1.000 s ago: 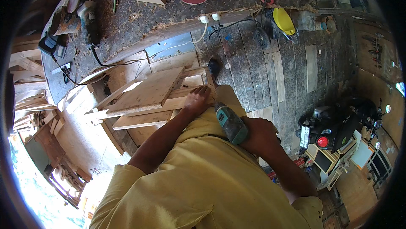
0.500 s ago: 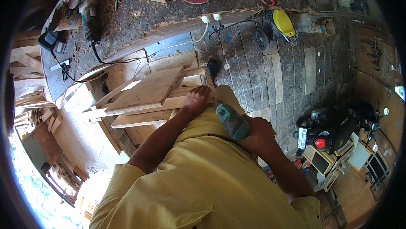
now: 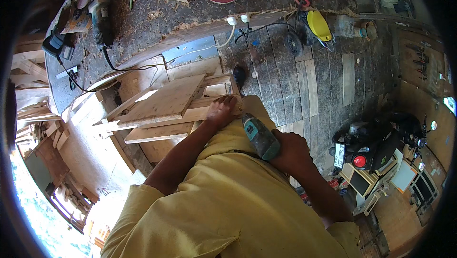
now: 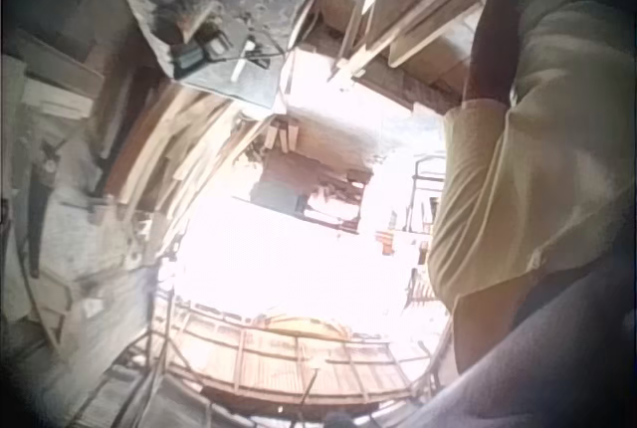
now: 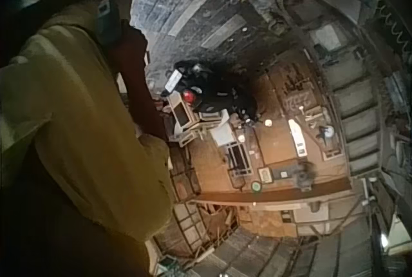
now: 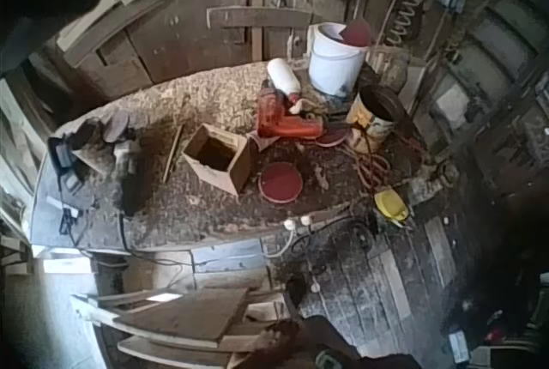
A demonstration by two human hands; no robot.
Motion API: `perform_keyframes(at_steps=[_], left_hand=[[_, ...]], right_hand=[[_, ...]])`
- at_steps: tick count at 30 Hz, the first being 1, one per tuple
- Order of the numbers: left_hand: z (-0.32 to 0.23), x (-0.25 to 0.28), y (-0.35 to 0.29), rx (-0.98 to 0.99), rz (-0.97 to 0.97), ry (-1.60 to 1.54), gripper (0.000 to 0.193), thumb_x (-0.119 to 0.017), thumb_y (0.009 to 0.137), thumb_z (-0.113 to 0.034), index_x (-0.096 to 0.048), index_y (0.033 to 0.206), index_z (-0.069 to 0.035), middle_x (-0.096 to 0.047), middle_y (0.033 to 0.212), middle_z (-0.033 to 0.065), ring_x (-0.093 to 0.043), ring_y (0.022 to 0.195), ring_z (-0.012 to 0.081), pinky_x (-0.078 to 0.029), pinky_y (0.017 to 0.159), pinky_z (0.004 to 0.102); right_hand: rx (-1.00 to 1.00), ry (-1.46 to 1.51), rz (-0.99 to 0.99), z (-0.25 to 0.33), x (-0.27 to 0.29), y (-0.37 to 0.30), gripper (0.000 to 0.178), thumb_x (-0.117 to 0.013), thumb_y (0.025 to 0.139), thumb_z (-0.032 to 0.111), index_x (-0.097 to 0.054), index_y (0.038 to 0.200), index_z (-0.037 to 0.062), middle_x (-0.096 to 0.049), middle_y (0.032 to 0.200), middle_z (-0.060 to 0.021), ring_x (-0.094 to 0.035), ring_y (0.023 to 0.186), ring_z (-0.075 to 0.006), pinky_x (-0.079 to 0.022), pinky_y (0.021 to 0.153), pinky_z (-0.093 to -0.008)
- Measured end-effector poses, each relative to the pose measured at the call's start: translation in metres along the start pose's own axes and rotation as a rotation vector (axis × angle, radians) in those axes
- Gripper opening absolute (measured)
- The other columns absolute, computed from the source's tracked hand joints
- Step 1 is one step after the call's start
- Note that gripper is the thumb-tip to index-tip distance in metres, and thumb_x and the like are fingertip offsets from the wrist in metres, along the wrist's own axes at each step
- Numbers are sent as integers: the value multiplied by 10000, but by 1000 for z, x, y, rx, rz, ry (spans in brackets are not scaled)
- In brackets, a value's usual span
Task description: The person assembles a wooden structure by drilling holes into a curved wooden support piece and then attaching it to other wooden planks using a power drill.
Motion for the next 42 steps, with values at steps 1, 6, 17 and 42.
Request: perform_keyframes(at_steps=[1,6,17,42], left_hand=[[0,-1,1,-3,9,-5,624,-797,749,-401,-533,1199,-57,-599,1270,163,-586,1193,324,-500,974,438],[0,-1,-1,1,8,-13,608,-792,749,-407,-545,1185,-62,-599,1252,160,-579,1193,323,-507,961,442],[1,8,11,58,140,62,632,-812,724,-423,-546,1171,-64,-584,1155,135,-523,1225,334,-531,910,441],[28,-8,51,31,464,-131,839,-892,588,-238,-503,1313,-73,-679,1123,216,-648,1055,403,-509,928,447]], right_hand=[[3,-3,-6,-1,-1,1,524,-764,641,460,-658,1008,102,-705,855,-195,-692,839,-383,-540,763,-486],[-27,-40,19,5,0,2,529,-769,638,442,-617,1003,92,-694,827,-192,-688,824,-386,-533,743,-493],[66,-5,-22,19,11,1,502,-755,656,426,-629,983,66,-693,816,-209,-684,796,-400,-529,720,-496],[74,261,-337,-16,49,3,286,-832,798,292,-747,922,49,-748,816,-126,-746,789,-204,-552,693,-341]])
Point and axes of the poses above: each hand's wrist, its own y-axis towards the middle knuckle, its own x-axis out of the back of the hand, z = x × y, the point moved 9 cm from there along y, towards the middle knuckle
